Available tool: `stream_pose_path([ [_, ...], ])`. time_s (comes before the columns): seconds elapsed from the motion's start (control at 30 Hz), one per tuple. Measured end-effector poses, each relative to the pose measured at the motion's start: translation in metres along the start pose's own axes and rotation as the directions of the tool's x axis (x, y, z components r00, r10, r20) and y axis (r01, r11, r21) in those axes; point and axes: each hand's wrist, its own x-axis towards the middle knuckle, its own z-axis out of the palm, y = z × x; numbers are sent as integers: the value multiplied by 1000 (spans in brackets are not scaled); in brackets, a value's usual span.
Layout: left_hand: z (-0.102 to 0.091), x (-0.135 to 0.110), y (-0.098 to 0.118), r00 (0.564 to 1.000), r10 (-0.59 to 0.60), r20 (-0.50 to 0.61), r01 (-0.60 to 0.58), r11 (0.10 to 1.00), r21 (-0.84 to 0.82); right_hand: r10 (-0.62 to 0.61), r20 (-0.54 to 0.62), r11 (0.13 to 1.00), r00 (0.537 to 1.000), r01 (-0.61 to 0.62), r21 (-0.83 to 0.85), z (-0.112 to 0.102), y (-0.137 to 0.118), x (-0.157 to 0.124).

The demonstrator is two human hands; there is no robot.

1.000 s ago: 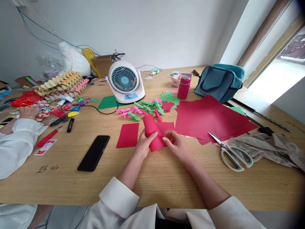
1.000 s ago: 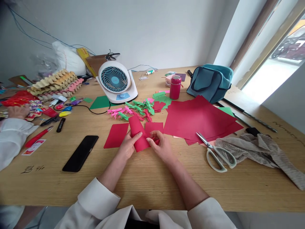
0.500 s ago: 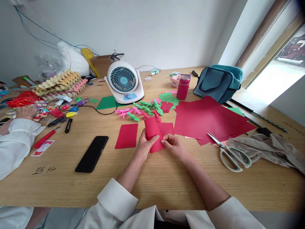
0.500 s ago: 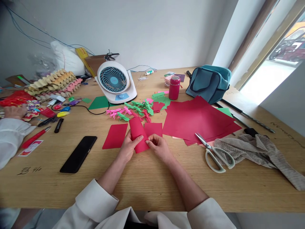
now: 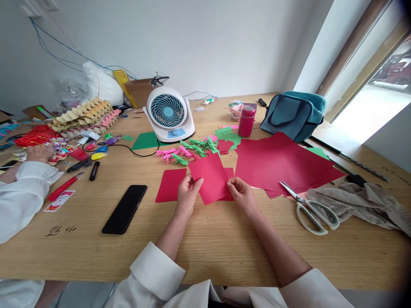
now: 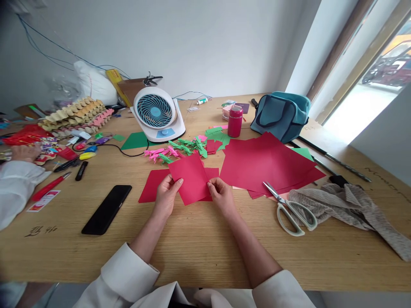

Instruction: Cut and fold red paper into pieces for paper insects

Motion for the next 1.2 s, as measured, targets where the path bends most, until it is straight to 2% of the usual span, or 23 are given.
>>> stream_pose_path([
  [0.17,-2,0,2,1000,18,-8,-18,999,46,-80,-57,995,995,76,-68,-6,-3,0],
  [0.27,-7,-2,8,993,86,78,-101,970,219,-202,-104,971,974,185,-153,-9,-7,-1],
  [0.33,-9,-3,14,981,138,133,-179,909,377,-289,-143,947,946,261,-186,-11,-11,-2],
  [0.4,-9,-5,19,970,176,170,-235,864,446,-329,-172,939,929,303,-161,-12,-15,-2],
  [0.53,-7,-6,22,945,211,248,-285,906,313,-278,-154,960,948,280,-9,-12,-15,-3],
  [0.7,-11,-6,14,963,127,237,-182,957,226,-193,-135,966,972,212,146,-11,-9,-3],
  [0.9,-15,-4,6,958,133,255,-194,954,230,-173,-173,940,970,215,265,-12,-8,0],
  [0.97,-15,-5,7,952,159,261,-223,945,238,-162,-129,938,978,193,288,-11,-8,1],
  [1.07,-13,-6,11,940,261,219,-319,901,294,-183,3,940,983,174,293,-8,-5,0],
  [1.2,-10,-8,15,903,399,158,-428,811,398,-219,171,969,960,194,151,-2,0,-6],
])
